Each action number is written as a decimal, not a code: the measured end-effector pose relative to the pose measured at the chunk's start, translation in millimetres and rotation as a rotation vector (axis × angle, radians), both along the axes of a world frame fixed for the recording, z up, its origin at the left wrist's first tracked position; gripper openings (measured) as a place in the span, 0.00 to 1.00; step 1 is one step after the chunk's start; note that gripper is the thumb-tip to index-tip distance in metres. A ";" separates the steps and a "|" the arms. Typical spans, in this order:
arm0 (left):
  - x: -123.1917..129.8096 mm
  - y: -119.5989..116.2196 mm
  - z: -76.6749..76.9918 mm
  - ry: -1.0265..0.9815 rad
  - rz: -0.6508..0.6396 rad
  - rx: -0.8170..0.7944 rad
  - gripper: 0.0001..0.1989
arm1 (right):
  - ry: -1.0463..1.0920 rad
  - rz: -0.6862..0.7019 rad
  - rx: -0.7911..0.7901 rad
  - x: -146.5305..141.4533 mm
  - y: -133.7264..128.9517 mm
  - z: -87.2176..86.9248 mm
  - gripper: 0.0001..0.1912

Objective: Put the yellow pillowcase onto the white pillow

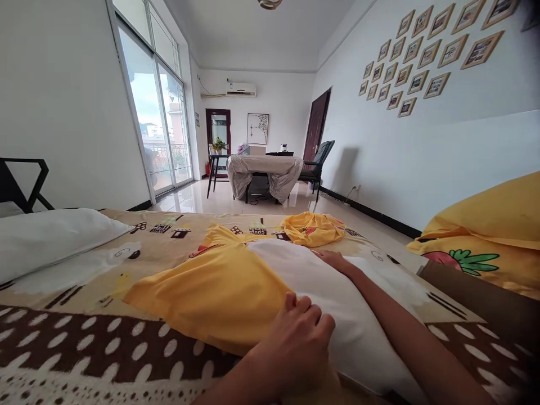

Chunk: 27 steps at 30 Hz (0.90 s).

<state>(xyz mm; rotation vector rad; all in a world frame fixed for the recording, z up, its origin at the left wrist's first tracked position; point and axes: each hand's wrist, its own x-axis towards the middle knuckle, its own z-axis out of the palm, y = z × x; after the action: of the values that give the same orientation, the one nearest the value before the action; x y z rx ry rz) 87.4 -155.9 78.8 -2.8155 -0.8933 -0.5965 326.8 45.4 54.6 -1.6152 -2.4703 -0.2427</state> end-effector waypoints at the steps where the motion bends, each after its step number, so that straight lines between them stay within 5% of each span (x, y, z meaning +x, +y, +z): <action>1: -0.2 0.7 -0.5 -0.004 -0.010 0.005 0.04 | 0.027 -0.041 -0.026 0.1 -0.6 -3.1 0.25; 6: 1.5 4.1 -4.2 -0.087 -0.001 -0.020 0.06 | 0.192 -0.185 -0.055 -3.4 -10.3 7.5 0.24; 11: 5.5 6.4 -16.0 -0.142 -0.016 0.112 0.04 | 0.398 -0.335 0.140 -14.7 -42.0 53.0 0.28; 14: 5.2 10.9 -30.5 -0.151 -0.069 0.260 0.01 | 0.526 -0.343 0.290 -27.4 -88.0 95.9 0.29; 16: 1.8 19.4 -39.5 -0.129 -0.119 0.361 0.03 | 0.698 -0.315 0.523 -40.1 -131.6 122.6 0.23; 19: -8.6 41.6 -44.3 -0.087 -0.081 0.365 0.09 | 0.571 -0.290 0.879 -61.1 -199.3 145.5 0.22; 22: -23.2 67.2 -40.2 -0.135 0.176 0.147 0.09 | 0.299 -0.069 1.064 -82.6 -240.5 135.4 0.20; 27: -52.0 96.5 -48.2 -0.167 0.439 -0.063 0.10 | -0.063 0.268 0.830 -124.7 -227.5 65.7 0.14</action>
<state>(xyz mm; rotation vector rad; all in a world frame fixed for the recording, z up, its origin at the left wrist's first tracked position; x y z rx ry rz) 35.4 -59.4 30.6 -2.5178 -1.5262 -0.7484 202.1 -182.1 120.3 -0.9245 -2.1205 -1.1039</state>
